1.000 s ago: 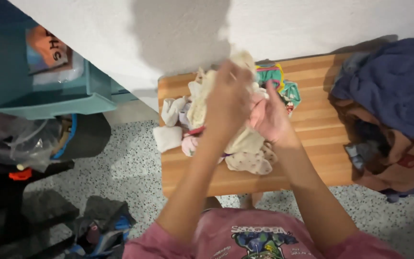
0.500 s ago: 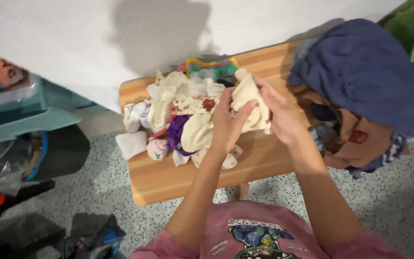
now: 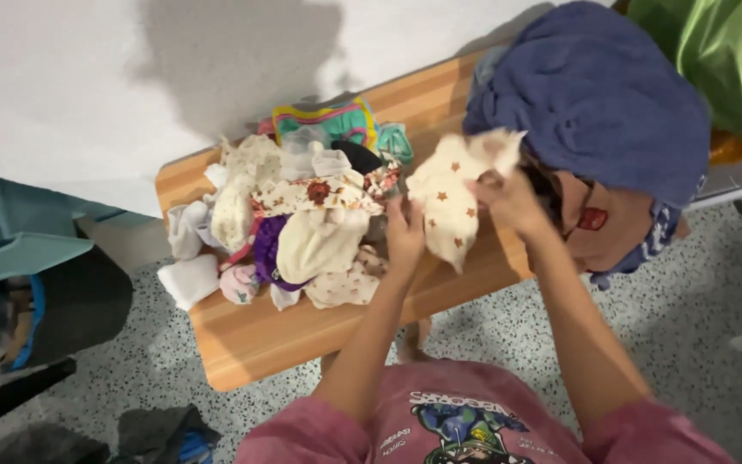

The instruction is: The person removes clothes, a pouch, and a white package from a drawer and places them on a table. They take items out of the pouch and package, then sort through the pile of clothes and accessories on the table.

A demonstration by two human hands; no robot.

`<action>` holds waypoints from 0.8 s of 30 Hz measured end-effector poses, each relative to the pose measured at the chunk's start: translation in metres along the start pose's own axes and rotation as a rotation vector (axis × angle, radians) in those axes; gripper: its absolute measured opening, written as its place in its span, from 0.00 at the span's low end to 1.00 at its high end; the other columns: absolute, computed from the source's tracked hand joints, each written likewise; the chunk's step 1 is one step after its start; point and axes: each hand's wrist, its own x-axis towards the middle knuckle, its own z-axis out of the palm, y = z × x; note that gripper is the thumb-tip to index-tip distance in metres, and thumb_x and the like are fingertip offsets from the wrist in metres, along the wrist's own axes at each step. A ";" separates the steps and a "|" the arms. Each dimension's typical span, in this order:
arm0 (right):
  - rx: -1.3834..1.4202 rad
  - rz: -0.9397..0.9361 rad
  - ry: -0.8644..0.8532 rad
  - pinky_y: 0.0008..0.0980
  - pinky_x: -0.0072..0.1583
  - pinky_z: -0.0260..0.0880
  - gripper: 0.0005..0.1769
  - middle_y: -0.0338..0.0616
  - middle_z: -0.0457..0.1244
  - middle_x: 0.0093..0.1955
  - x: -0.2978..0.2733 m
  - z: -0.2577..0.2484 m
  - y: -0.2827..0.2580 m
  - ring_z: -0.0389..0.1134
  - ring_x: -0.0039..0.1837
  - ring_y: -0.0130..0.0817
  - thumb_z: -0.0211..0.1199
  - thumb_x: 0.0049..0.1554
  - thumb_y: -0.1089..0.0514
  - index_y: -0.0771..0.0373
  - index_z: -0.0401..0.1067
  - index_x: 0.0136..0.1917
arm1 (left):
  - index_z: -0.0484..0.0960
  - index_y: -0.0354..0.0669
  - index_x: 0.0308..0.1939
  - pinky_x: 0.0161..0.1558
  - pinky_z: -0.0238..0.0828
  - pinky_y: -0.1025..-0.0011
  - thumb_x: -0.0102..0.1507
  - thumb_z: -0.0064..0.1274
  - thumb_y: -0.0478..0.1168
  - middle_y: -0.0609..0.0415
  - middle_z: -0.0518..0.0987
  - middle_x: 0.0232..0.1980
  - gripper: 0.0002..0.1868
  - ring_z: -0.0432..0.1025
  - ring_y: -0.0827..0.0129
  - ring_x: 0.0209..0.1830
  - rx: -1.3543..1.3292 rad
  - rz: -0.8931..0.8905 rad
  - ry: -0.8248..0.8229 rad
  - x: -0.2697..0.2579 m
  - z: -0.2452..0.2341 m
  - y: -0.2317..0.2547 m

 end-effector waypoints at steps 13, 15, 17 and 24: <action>-0.063 0.198 -0.043 0.39 0.66 0.67 0.59 0.58 0.57 0.76 -0.045 0.022 0.035 0.63 0.72 0.41 0.69 0.53 0.59 0.56 0.32 0.85 | 0.76 0.31 0.47 0.43 0.75 0.58 0.63 0.57 0.36 0.39 0.82 0.38 0.12 0.79 0.52 0.37 0.143 -0.498 -0.085 -0.047 0.019 -0.043; -0.268 0.086 -0.199 0.44 0.66 0.65 0.63 0.63 0.56 0.76 -0.047 0.016 0.033 0.61 0.72 0.47 0.75 0.49 0.57 0.55 0.36 0.85 | 0.72 0.32 0.47 0.46 0.72 0.58 0.65 0.52 0.34 0.36 0.81 0.40 0.10 0.77 0.49 0.39 0.092 -0.570 0.003 -0.040 0.009 -0.020; -0.476 0.148 -0.252 0.45 0.66 0.66 0.62 0.62 0.59 0.72 -0.053 0.015 0.007 0.63 0.70 0.47 0.76 0.49 0.54 0.52 0.40 0.85 | 0.72 0.32 0.46 0.46 0.72 0.57 0.65 0.51 0.33 0.35 0.80 0.40 0.09 0.77 0.47 0.40 0.142 -0.507 0.001 -0.050 0.005 -0.021; -1.245 0.517 -0.210 0.44 0.58 0.72 0.40 0.53 0.70 0.57 -0.056 -0.004 -0.032 0.73 0.58 0.49 0.75 0.49 0.31 0.54 0.70 0.66 | 0.65 0.28 0.60 0.52 0.66 0.51 0.58 0.56 0.32 0.29 0.72 0.57 0.28 0.69 0.36 0.54 0.345 -0.386 -0.154 -0.044 -0.026 0.074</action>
